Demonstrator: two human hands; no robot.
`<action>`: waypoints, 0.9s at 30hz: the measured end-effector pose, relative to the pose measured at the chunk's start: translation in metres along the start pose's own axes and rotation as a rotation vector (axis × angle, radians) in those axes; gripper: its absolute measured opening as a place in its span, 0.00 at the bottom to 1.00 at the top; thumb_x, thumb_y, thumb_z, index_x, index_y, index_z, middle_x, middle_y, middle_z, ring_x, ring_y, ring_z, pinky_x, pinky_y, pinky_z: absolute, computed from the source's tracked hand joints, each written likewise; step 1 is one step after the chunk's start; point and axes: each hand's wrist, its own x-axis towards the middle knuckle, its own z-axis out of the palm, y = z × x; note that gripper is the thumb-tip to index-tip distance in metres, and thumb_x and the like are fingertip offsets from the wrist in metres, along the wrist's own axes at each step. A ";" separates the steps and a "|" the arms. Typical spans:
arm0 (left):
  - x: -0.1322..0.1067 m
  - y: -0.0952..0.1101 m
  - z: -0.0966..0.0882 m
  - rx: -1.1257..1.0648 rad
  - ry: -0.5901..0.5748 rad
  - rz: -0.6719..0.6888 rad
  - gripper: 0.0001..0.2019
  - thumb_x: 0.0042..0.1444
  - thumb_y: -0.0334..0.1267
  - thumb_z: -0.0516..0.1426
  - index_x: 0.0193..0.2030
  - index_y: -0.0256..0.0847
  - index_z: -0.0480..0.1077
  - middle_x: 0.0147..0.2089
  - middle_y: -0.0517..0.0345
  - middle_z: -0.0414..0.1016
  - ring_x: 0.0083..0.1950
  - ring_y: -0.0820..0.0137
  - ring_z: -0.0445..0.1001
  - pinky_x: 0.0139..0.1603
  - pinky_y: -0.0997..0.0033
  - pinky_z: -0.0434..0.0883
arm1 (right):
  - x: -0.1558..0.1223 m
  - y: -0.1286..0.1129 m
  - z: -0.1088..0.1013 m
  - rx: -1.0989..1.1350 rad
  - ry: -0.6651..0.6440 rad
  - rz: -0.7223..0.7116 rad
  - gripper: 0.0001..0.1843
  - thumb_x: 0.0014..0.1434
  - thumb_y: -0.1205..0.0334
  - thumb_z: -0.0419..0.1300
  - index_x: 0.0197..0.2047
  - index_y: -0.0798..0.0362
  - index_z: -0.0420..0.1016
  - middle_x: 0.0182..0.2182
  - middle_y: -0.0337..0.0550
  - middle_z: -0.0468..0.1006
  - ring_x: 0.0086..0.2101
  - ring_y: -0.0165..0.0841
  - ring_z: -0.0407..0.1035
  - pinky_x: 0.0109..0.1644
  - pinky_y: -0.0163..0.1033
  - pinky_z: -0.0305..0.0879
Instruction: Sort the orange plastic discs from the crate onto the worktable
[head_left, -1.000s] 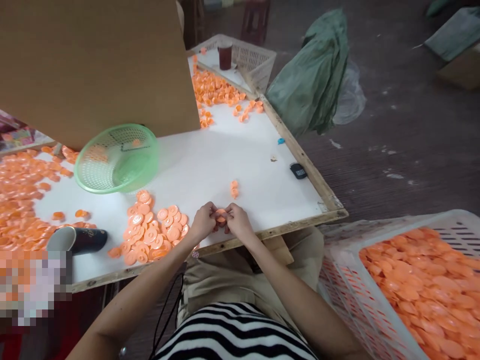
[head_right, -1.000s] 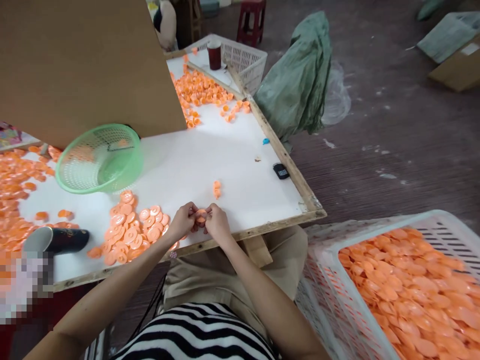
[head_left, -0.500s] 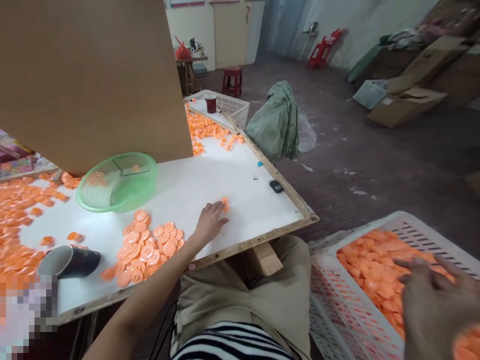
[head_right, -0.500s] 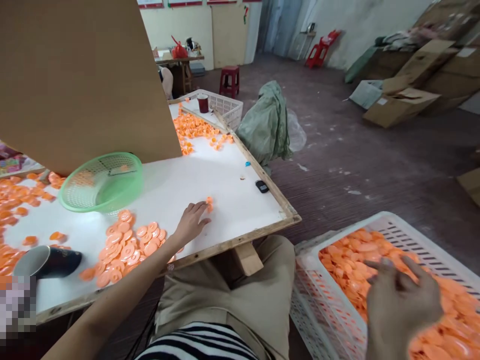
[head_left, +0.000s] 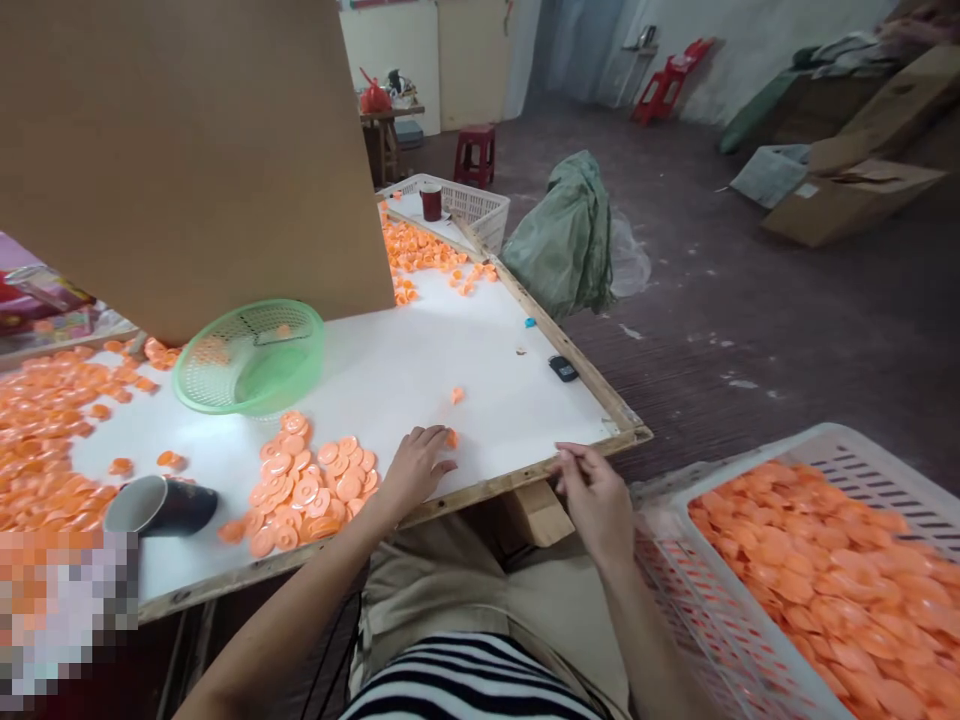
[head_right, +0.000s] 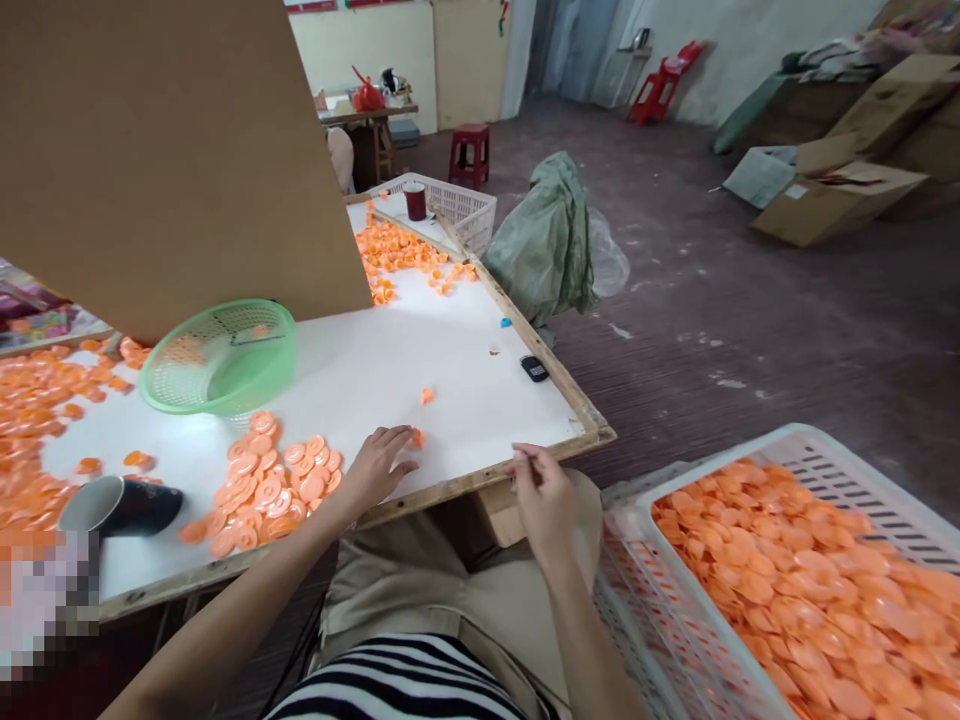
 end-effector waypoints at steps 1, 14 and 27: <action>-0.008 -0.003 -0.004 0.000 0.017 -0.028 0.23 0.61 0.40 0.57 0.62 0.41 0.62 0.61 0.47 0.67 0.58 0.58 0.65 0.57 0.57 0.64 | 0.000 -0.003 0.013 0.017 -0.073 -0.012 0.22 0.62 0.44 0.54 0.45 0.55 0.74 0.28 0.46 0.78 0.24 0.32 0.68 0.32 0.36 0.66; -0.066 -0.057 -0.027 0.146 0.001 -0.365 0.13 0.54 0.38 0.61 0.47 0.40 0.71 0.49 0.46 0.70 0.53 0.54 0.67 0.54 0.54 0.65 | -0.005 0.008 0.069 0.076 -0.375 0.033 0.20 0.62 0.45 0.53 0.44 0.54 0.73 0.29 0.44 0.78 0.29 0.34 0.70 0.32 0.35 0.64; -0.060 -0.049 -0.029 0.136 -0.002 -0.338 0.16 0.51 0.39 0.64 0.46 0.38 0.72 0.49 0.44 0.69 0.52 0.54 0.67 0.52 0.55 0.67 | -0.006 -0.008 0.071 -0.004 -0.388 0.017 0.20 0.63 0.46 0.52 0.43 0.54 0.74 0.29 0.44 0.79 0.29 0.35 0.71 0.36 0.37 0.63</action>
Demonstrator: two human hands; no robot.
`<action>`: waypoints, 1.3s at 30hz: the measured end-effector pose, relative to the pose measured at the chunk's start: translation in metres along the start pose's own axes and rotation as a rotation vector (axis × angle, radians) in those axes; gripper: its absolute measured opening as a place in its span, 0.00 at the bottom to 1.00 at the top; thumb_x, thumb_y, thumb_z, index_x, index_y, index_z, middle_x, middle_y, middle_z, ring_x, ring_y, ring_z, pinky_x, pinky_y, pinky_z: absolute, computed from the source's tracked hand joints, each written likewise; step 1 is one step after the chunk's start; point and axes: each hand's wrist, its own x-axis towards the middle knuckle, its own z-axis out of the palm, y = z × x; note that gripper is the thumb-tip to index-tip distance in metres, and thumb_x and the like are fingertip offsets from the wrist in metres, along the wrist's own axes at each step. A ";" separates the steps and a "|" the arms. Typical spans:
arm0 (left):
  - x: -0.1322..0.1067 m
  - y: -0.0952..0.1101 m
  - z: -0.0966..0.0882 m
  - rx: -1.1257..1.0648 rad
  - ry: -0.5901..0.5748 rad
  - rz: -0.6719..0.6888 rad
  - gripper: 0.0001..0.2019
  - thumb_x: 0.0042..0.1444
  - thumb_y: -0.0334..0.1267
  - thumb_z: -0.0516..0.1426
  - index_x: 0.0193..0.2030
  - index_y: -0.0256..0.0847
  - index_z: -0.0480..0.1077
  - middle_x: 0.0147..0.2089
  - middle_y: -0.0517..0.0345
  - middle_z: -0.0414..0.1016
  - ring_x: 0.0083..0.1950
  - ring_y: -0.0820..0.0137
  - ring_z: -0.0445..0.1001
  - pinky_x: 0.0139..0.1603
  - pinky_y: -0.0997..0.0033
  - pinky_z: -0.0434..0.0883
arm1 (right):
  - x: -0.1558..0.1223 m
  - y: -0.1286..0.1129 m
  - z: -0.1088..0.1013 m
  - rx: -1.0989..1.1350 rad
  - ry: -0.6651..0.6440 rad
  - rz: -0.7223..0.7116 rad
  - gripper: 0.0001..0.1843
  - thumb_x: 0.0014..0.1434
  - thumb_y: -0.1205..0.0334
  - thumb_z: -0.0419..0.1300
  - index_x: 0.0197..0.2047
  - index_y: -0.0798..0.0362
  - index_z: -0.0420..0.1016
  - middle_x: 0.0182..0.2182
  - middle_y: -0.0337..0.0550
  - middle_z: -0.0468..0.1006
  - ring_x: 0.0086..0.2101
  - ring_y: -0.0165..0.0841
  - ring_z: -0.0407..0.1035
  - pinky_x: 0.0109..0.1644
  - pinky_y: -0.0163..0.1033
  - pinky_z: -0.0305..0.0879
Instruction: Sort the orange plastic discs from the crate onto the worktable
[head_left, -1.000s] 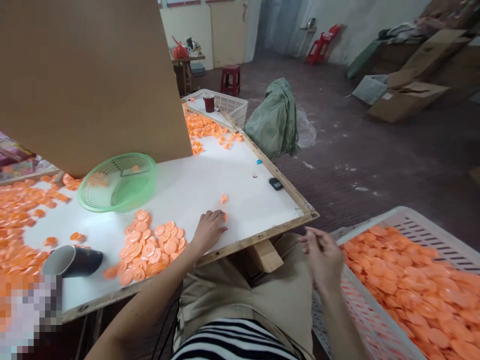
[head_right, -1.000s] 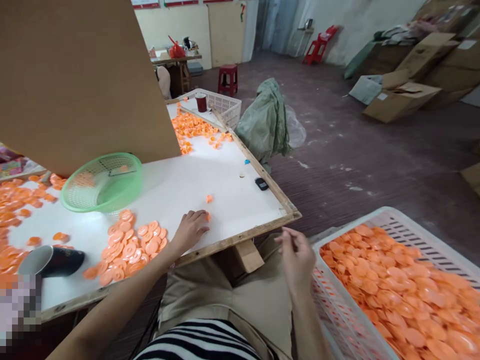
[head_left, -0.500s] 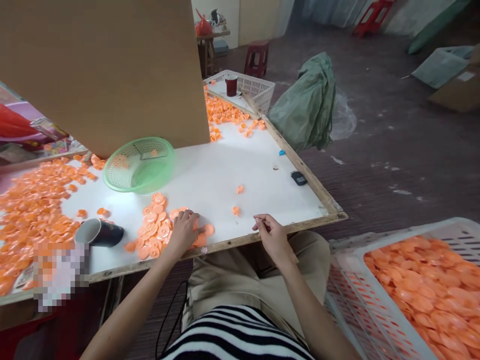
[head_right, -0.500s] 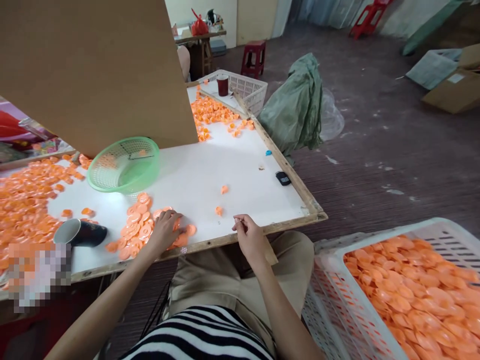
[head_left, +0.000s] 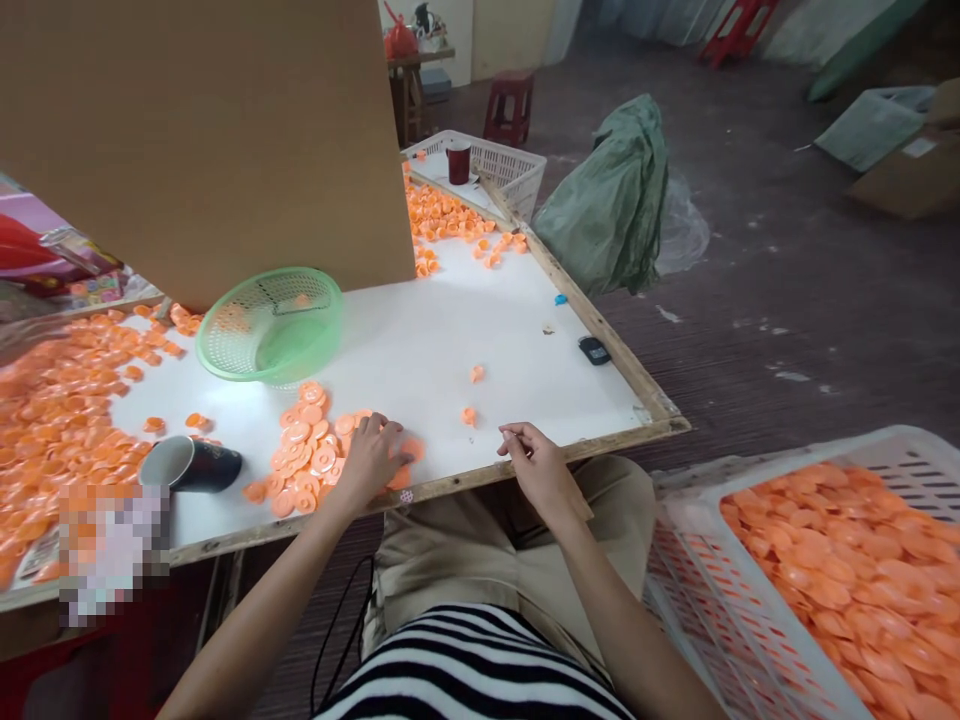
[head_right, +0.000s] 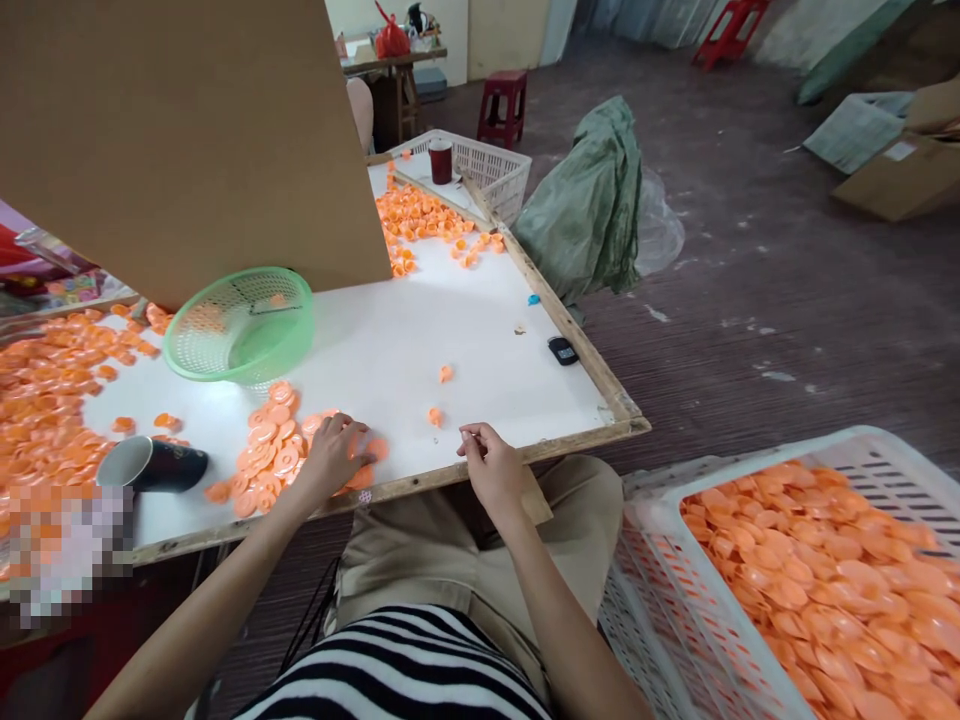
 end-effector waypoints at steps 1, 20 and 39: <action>0.002 0.005 0.002 -0.021 -0.021 0.006 0.15 0.50 0.37 0.64 0.45 0.38 0.72 0.48 0.45 0.70 0.51 0.55 0.67 0.52 0.56 0.67 | 0.000 -0.003 0.001 -0.010 -0.006 -0.002 0.19 0.63 0.47 0.52 0.42 0.53 0.74 0.29 0.44 0.79 0.29 0.35 0.71 0.36 0.37 0.63; 0.085 0.072 0.035 -1.017 -0.200 -0.260 0.08 0.52 0.35 0.61 0.35 0.38 0.65 0.19 0.65 0.70 0.20 0.75 0.69 0.23 0.78 0.63 | 0.068 0.004 0.043 0.118 -0.195 0.166 0.06 0.57 0.60 0.60 0.33 0.53 0.70 0.23 0.37 0.76 0.17 0.26 0.65 0.22 0.30 0.62; 0.105 0.069 0.023 -1.283 -0.568 -0.458 0.19 0.47 0.43 0.68 0.33 0.37 0.62 0.23 0.54 0.77 0.23 0.68 0.77 0.26 0.71 0.76 | 0.085 0.003 0.033 0.197 -0.399 0.353 0.06 0.60 0.65 0.57 0.32 0.52 0.64 0.23 0.37 0.77 0.18 0.30 0.72 0.15 0.28 0.55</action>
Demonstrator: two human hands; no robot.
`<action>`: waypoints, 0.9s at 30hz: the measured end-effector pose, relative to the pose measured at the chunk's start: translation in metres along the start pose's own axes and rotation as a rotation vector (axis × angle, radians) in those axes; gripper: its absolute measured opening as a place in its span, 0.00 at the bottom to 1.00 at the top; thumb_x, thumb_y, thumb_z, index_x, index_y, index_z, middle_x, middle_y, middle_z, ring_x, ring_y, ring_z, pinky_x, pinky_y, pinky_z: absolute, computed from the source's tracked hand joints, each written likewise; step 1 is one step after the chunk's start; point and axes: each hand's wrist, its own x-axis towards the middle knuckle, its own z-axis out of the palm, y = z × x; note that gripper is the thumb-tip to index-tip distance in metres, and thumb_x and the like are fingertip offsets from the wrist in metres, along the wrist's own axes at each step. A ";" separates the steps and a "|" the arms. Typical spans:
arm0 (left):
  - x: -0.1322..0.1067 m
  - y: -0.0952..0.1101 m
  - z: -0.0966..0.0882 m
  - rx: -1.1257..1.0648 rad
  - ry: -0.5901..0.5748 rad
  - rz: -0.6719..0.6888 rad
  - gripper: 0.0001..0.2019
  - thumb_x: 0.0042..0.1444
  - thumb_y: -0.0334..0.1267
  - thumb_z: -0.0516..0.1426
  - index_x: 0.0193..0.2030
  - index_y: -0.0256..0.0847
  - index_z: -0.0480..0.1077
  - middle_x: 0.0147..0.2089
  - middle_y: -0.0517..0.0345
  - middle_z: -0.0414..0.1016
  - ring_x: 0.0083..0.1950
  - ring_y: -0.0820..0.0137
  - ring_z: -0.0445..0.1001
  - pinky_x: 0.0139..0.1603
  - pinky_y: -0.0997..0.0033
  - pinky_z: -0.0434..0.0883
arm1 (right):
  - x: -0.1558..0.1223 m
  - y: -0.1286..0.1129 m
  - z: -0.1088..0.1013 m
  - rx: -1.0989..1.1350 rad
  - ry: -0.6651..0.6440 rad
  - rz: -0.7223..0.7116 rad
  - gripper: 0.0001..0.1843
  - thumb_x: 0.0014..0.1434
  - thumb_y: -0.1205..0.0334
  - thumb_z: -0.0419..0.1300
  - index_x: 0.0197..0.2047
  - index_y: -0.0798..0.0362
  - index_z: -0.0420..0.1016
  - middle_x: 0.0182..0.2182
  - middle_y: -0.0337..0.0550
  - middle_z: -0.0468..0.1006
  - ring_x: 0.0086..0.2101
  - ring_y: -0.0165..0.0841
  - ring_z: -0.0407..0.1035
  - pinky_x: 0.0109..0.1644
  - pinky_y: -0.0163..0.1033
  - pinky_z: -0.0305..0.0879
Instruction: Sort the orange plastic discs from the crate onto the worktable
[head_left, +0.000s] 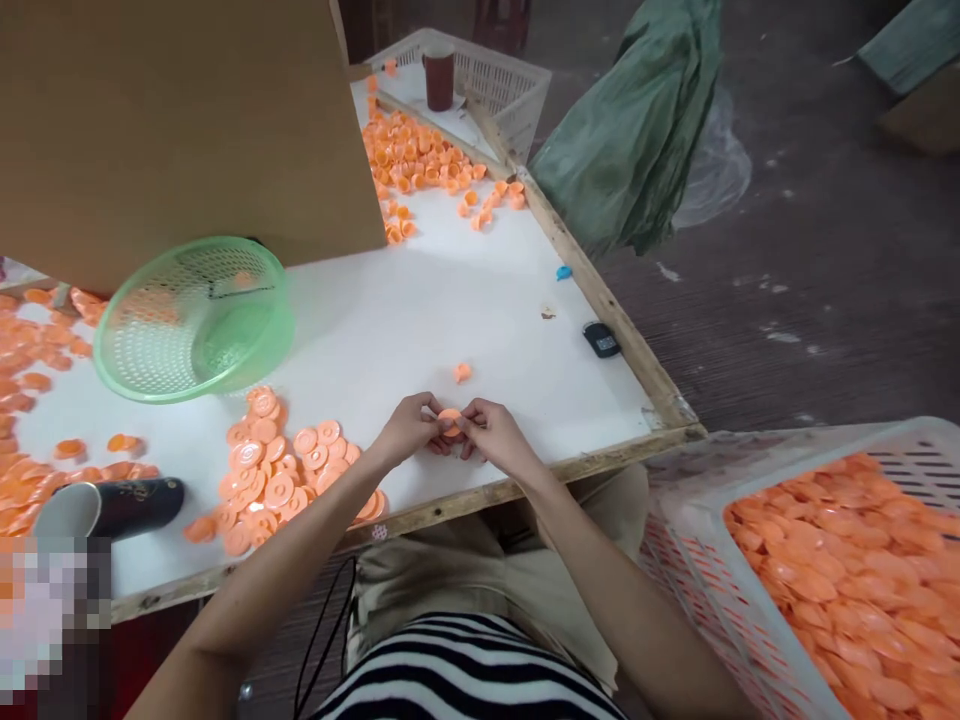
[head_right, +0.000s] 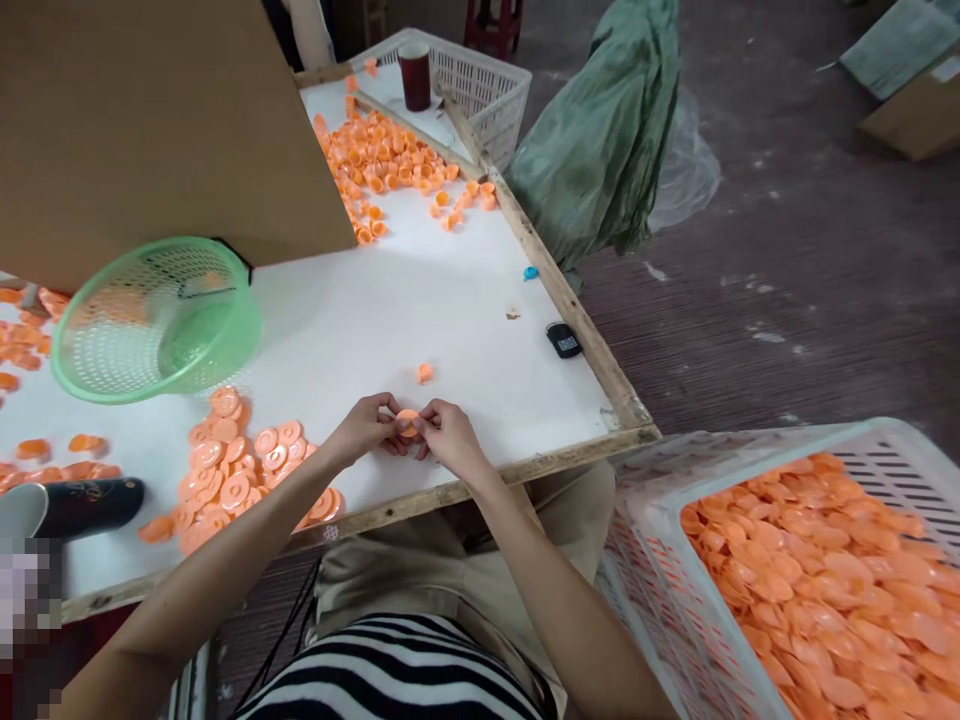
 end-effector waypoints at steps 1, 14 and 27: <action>0.002 0.002 0.000 0.014 -0.004 -0.029 0.18 0.48 0.41 0.68 0.32 0.37 0.62 0.23 0.54 0.77 0.22 0.68 0.77 0.26 0.70 0.76 | 0.002 -0.001 -0.001 -0.022 0.000 0.023 0.06 0.59 0.66 0.57 0.31 0.52 0.64 0.22 0.37 0.77 0.17 0.30 0.71 0.15 0.28 0.56; 0.017 0.021 0.005 0.156 0.018 -0.279 0.12 0.51 0.30 0.63 0.33 0.37 0.61 0.19 0.55 0.74 0.21 0.64 0.76 0.24 0.66 0.76 | 0.019 -0.033 -0.010 -0.240 -0.192 0.313 0.14 0.56 0.65 0.59 0.20 0.56 0.69 0.16 0.49 0.75 0.14 0.33 0.67 0.18 0.34 0.57; 0.006 0.008 0.013 0.430 0.117 0.255 0.17 0.60 0.51 0.55 0.45 0.38 0.65 0.32 0.51 0.78 0.25 0.69 0.76 0.28 0.70 0.71 | -0.056 0.006 -0.041 0.004 0.285 -0.173 0.16 0.60 0.52 0.57 0.27 0.54 0.68 0.18 0.38 0.73 0.15 0.26 0.63 0.20 0.30 0.57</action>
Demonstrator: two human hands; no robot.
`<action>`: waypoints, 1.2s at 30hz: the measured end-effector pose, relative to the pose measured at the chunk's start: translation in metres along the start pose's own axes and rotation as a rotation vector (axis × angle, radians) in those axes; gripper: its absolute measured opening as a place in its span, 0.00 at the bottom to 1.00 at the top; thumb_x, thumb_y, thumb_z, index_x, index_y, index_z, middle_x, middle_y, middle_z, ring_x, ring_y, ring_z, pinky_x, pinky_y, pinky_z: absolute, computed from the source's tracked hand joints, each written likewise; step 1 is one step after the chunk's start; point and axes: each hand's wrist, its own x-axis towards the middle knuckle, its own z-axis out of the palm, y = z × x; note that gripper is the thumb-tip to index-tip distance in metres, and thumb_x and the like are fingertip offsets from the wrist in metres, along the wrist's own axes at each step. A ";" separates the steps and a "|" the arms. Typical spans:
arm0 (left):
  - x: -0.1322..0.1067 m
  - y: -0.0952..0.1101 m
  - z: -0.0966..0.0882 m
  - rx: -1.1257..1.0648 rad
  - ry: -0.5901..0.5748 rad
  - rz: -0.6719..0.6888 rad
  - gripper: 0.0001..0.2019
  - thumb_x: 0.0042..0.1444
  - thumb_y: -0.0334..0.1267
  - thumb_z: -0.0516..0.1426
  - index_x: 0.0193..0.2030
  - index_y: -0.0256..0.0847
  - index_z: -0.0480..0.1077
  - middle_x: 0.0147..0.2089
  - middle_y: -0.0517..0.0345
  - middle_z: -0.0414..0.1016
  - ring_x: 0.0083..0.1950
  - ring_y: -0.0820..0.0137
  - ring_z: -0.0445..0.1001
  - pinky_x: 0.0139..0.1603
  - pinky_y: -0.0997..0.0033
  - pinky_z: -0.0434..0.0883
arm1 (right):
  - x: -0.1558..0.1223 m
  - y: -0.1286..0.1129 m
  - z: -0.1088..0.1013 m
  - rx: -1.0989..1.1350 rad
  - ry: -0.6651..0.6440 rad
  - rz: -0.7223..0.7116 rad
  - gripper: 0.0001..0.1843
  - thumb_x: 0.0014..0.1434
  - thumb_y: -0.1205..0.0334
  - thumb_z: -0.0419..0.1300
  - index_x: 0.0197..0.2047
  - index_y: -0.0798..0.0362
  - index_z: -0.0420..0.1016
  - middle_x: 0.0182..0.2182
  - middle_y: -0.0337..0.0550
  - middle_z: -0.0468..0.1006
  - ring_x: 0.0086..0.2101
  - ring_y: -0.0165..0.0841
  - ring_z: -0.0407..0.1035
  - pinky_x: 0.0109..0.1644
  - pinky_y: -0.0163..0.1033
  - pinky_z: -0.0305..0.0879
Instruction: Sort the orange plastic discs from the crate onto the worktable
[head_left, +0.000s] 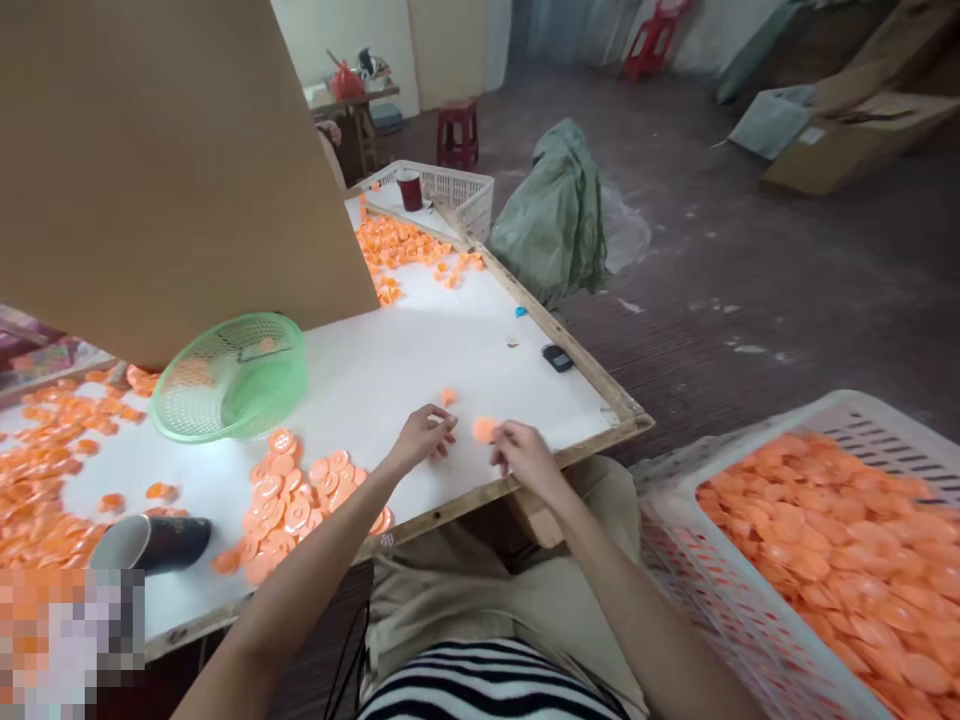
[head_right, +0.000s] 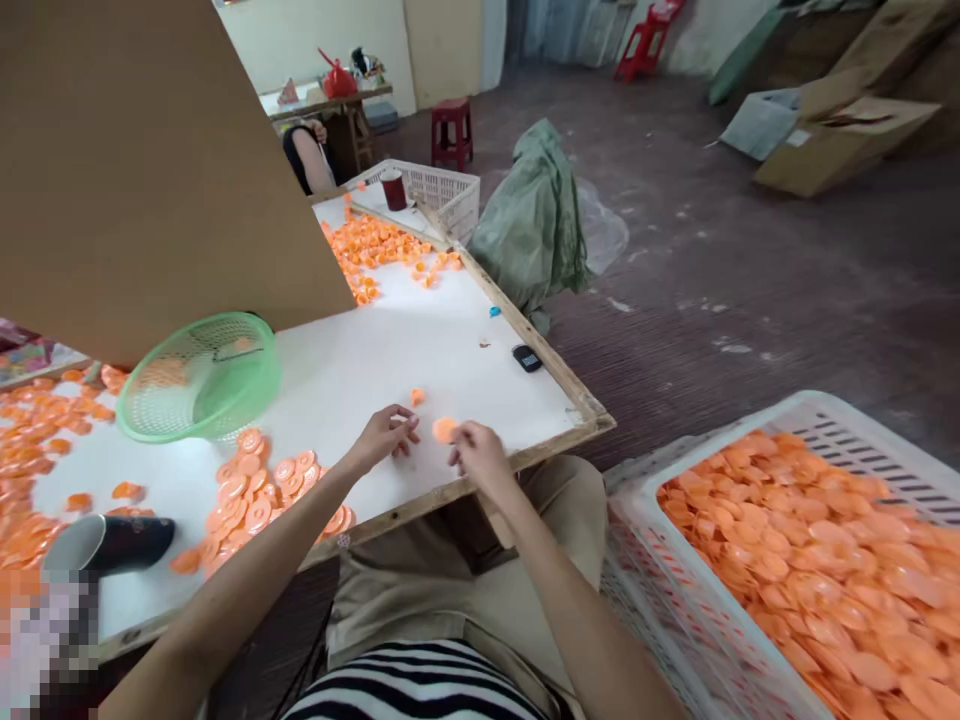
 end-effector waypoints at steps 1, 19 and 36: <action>0.004 0.001 -0.001 0.119 0.105 0.104 0.17 0.60 0.50 0.55 0.47 0.38 0.67 0.36 0.49 0.79 0.30 0.68 0.77 0.33 0.67 0.73 | -0.014 0.008 -0.022 0.086 0.161 -0.044 0.17 0.58 0.48 0.58 0.28 0.54 0.68 0.19 0.37 0.74 0.16 0.26 0.64 0.20 0.30 0.58; -0.026 -0.032 -0.007 0.784 0.122 0.609 0.23 0.62 0.41 0.54 0.64 0.39 0.62 0.69 0.42 0.58 0.70 0.56 0.57 0.66 0.49 0.61 | -0.076 0.038 -0.050 0.457 0.646 0.005 0.21 0.55 0.42 0.58 0.38 0.53 0.71 0.26 0.41 0.75 0.22 0.29 0.65 0.24 0.33 0.58; -0.117 -0.083 -0.076 0.810 0.293 0.206 0.10 0.56 0.33 0.57 0.45 0.39 0.71 0.46 0.49 0.71 0.49 0.59 0.70 0.51 0.59 0.69 | -0.028 0.001 0.053 -0.187 0.073 -0.298 0.14 0.65 0.55 0.50 0.37 0.52 0.73 0.33 0.44 0.79 0.32 0.34 0.69 0.37 0.35 0.61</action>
